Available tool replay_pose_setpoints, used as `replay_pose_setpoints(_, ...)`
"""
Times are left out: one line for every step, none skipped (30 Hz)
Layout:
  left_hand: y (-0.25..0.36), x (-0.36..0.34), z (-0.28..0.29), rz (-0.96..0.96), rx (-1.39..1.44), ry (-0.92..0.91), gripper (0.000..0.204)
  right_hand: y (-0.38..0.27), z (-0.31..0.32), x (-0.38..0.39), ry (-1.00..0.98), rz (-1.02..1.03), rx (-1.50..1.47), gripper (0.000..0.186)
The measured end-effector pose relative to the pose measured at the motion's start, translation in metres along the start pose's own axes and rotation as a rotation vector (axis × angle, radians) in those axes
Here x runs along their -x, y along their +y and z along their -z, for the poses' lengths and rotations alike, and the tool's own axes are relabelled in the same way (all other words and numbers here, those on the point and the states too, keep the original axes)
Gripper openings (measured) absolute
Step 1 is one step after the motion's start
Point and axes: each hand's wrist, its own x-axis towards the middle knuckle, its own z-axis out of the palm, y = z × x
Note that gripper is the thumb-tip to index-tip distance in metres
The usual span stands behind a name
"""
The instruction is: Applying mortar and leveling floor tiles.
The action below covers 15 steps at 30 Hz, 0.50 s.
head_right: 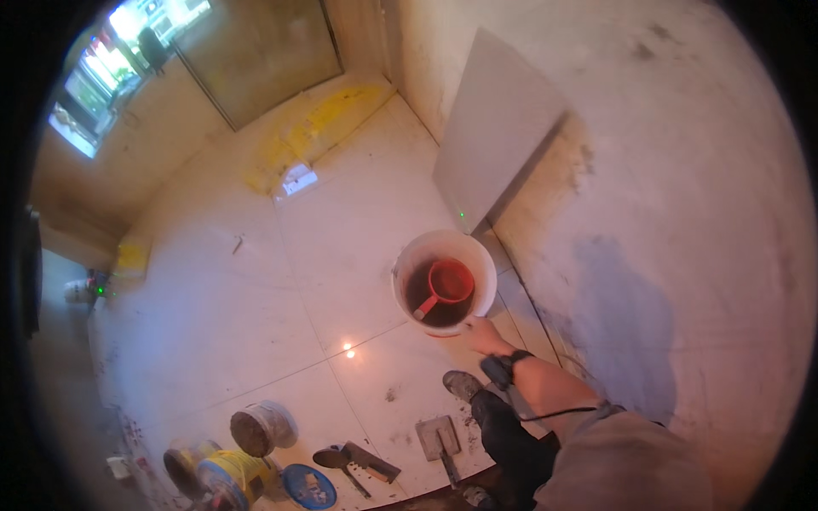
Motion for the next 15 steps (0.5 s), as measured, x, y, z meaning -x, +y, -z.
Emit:
replay_pose_setpoints(0.011,-0.006,-0.013,0.016,-0.003,0.002,0.039,-0.013,-0.014,-0.036,-0.057,-0.07,-0.026,0.032)
replay_pose_setpoints(0.02,-0.012,-0.023,0.033,-0.009,0.008,0.039,-0.019,-0.027,-0.068,-0.141,-0.121,0.024,0.034)
replay_pose_setpoints(0.026,-0.017,-0.032,0.046,-0.011,0.014,0.039,-0.021,-0.041,-0.095,-0.233,-0.246,0.088,0.037)
replay_pose_setpoints(0.03,-0.022,-0.04,0.066,-0.022,0.008,0.039,-0.017,-0.054,-0.119,-0.245,-0.197,0.096,0.037)
replay_pose_setpoints(0.033,-0.028,-0.048,0.084,-0.023,0.016,0.039,-0.008,-0.07,-0.14,-0.292,-0.352,0.052,0.038)
replay_pose_setpoints(0.034,-0.032,-0.056,0.102,-0.017,0.031,0.039,0.005,-0.088,-0.153,-0.347,-0.526,0.004,0.04)
replay_pose_setpoints(0.033,-0.035,-0.062,0.12,-0.021,0.039,0.039,0.021,-0.109,-0.165,-0.355,-0.524,0.028,0.04)
replay_pose_setpoints(0.032,-0.039,-0.069,0.139,-0.023,0.04,0.039,0.04,-0.13,-0.176,-0.268,-0.457,0.047,0.041)
replay_pose_setpoints(0.03,-0.04,-0.074,0.154,-0.02,0.045,0.039,0.059,-0.152,-0.187,-0.202,-0.445,0.061,0.04)
replay_pose_setpoints(0.028,-0.042,-0.079,0.171,-0.016,0.045,0.039,0.077,-0.174,-0.198,-0.221,-0.493,-0.023,0.04)
replay_pose_setpoints(0.027,-0.042,-0.082,0.187,-0.013,0.05,0.039,0.094,-0.194,-0.209,-0.239,-0.439,-0.024,0.039)
replay_pose_setpoints(0.025,-0.041,-0.084,0.202,-0.011,0.052,0.039,0.107,-0.21,-0.218,-0.208,-0.549,-0.318,0.035)
replay_pose_setpoints(0.023,-0.04,-0.086,0.219,-0.012,0.053,0.038,0.118,-0.22,-0.222,-0.168,-0.662,-0.61,0.031)
replay_pose_setpoints(0.022,-0.039,-0.087,0.231,-0.011,0.052,0.038,0.126,-0.222,-0.222,-0.116,-0.773,-0.902,0.028)
replay_pose_setpoints(0.021,-0.037,-0.088,0.244,-0.01,0.046,0.038,0.13,-0.22,-0.22,-0.122,-0.788,-0.891,0.028)
